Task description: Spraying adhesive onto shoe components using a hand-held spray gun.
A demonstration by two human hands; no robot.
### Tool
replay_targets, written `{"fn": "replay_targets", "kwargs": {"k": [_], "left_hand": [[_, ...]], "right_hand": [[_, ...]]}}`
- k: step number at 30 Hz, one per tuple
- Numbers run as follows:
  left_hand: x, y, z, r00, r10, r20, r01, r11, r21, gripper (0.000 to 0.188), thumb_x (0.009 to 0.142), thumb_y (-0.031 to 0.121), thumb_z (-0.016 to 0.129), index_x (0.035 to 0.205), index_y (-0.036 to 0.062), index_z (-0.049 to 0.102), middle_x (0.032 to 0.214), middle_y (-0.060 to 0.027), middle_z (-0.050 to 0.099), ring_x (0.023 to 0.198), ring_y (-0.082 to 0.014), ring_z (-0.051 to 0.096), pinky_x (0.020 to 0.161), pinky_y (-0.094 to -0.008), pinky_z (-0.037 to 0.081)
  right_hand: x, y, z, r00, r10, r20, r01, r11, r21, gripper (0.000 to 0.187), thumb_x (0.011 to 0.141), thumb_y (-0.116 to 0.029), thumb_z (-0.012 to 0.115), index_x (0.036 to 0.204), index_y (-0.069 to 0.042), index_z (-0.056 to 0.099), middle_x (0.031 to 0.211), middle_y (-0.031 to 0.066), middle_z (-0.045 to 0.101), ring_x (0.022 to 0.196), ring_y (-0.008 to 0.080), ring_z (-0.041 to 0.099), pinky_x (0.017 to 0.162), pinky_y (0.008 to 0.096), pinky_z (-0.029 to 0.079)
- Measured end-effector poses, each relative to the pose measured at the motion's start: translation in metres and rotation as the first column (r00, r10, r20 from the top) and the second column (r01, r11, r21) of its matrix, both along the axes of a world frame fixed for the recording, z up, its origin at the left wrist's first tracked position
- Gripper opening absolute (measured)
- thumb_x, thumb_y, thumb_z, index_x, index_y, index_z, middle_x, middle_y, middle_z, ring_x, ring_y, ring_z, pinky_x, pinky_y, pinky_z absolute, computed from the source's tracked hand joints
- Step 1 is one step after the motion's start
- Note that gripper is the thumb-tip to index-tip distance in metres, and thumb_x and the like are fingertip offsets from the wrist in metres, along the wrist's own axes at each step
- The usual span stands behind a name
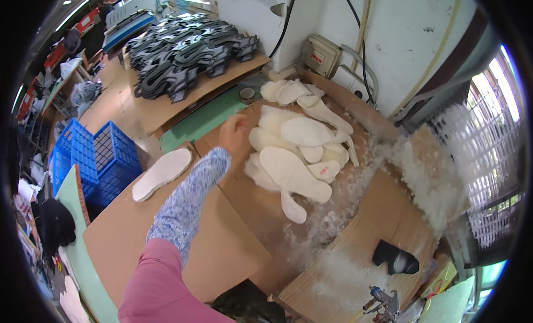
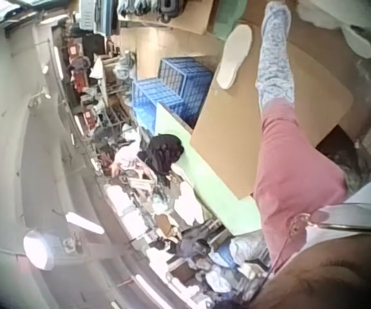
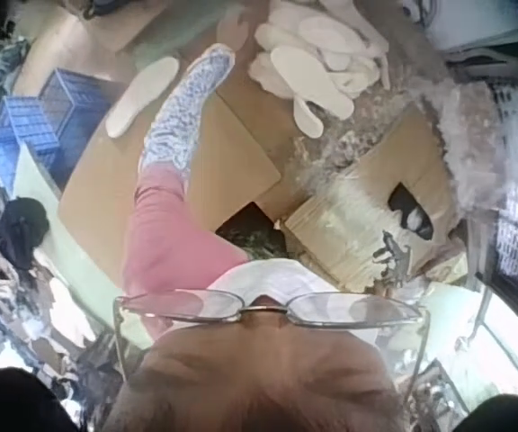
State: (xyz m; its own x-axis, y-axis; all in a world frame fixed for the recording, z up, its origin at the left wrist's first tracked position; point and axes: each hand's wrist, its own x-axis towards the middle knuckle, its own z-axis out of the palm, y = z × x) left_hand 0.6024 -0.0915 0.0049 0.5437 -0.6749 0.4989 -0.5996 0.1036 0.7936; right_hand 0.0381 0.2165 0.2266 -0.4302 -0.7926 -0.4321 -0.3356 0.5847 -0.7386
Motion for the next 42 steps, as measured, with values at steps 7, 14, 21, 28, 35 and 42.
{"fn": "replay_targets", "kwargs": {"k": [7, 14, 21, 28, 35, 42], "left_hand": [[0.076, -0.132, -0.055, 0.932, 0.206, 0.298, -0.313, 0.871, 0.378, 0.058, 0.073, 0.016, 0.068, 0.126, 0.0234, 0.046, 0.118, -0.0198, 0.048, 0.112, -0.0413, 0.046, 0.086, -0.0523, 0.044], [0.093, -0.191, -0.113, 0.938, 0.034, 0.344, -0.163, 0.922, 0.352, 0.045, 0.070, 0.020, 0.069, 0.111, 0.0128, 0.052, 0.113, -0.0140, 0.057, 0.110, -0.0343, 0.053, 0.088, -0.0473, 0.046], [0.186, -0.196, -0.128, 0.934, 0.008, 0.358, -0.084, 0.977, 0.198, 0.028, 0.085, 0.018, 0.064, 0.101, -0.0052, 0.061, 0.097, -0.0228, 0.065, 0.091, -0.0362, 0.063, 0.081, -0.0423, 0.048], [0.112, -0.097, -0.073, 0.894, -0.151, 0.423, 0.107, 0.986, 0.126, 0.034, 0.089, 0.021, 0.061, 0.105, -0.0088, 0.055, 0.103, -0.0271, 0.055, 0.098, -0.0353, 0.053, 0.083, -0.0423, 0.043], [-0.050, 0.068, 0.085, 0.811, -0.584, 0.031, 0.579, 0.810, 0.092, 0.013, 0.091, 0.003, 0.050, 0.101, 0.0061, 0.043, 0.100, -0.0050, 0.040, 0.094, -0.0152, 0.041, 0.086, -0.0272, 0.037], [-0.260, 0.178, 0.101, 0.632, -0.775, -0.021, 0.774, 0.629, 0.079, 0.025, 0.077, 0.008, 0.063, 0.095, 0.0055, 0.046, 0.097, -0.0079, 0.042, 0.095, -0.0223, 0.044, 0.090, -0.0351, 0.037]], "right_hand": [[0.056, -0.014, 0.010, 0.991, -0.052, -0.119, 0.060, 0.996, 0.062, 0.021, 0.087, -0.015, 0.054, 0.102, -0.001, 0.061, 0.068, 0.0050, 0.059, 0.054, 0.0085, 0.047, 0.048, 0.0207, 0.036], [0.061, -0.001, 0.004, 0.949, -0.316, 0.004, 0.316, 0.946, -0.078, 0.025, 0.081, -0.013, 0.055, 0.101, 0.002, 0.059, 0.068, 0.0057, 0.056, 0.052, 0.0114, 0.049, 0.046, 0.0251, 0.039], [0.022, -0.006, -0.002, 0.906, -0.400, 0.136, 0.413, 0.906, -0.089, 0.047, 0.075, -0.012, 0.049, 0.118, 0.004, 0.057, 0.071, 0.0092, 0.062, 0.059, 0.0156, 0.058, 0.055, 0.0262, 0.046], [-0.026, 0.013, -0.016, 0.807, -0.445, 0.388, 0.536, 0.828, -0.165, 0.034, 0.089, -0.018, 0.051, 0.117, 0.001, 0.054, 0.111, 0.0145, 0.063, 0.054, 0.0147, 0.055, 0.049, 0.0264, 0.044], [-0.107, 0.058, -0.039, 0.772, -0.244, 0.587, 0.450, 0.862, -0.233, 0.035, 0.093, -0.023, 0.053, 0.118, 0.001, 0.055, 0.107, 0.0109, 0.064, 0.051, 0.0120, 0.049, 0.046, 0.0248, 0.037], [-0.176, 0.071, -0.051, 0.766, -0.001, 0.643, 0.258, 0.917, -0.305, 0.028, 0.091, -0.020, 0.056, 0.111, -0.001, 0.057, 0.099, 0.0096, 0.066, 0.051, 0.0125, 0.051, 0.046, 0.0249, 0.039]]}}
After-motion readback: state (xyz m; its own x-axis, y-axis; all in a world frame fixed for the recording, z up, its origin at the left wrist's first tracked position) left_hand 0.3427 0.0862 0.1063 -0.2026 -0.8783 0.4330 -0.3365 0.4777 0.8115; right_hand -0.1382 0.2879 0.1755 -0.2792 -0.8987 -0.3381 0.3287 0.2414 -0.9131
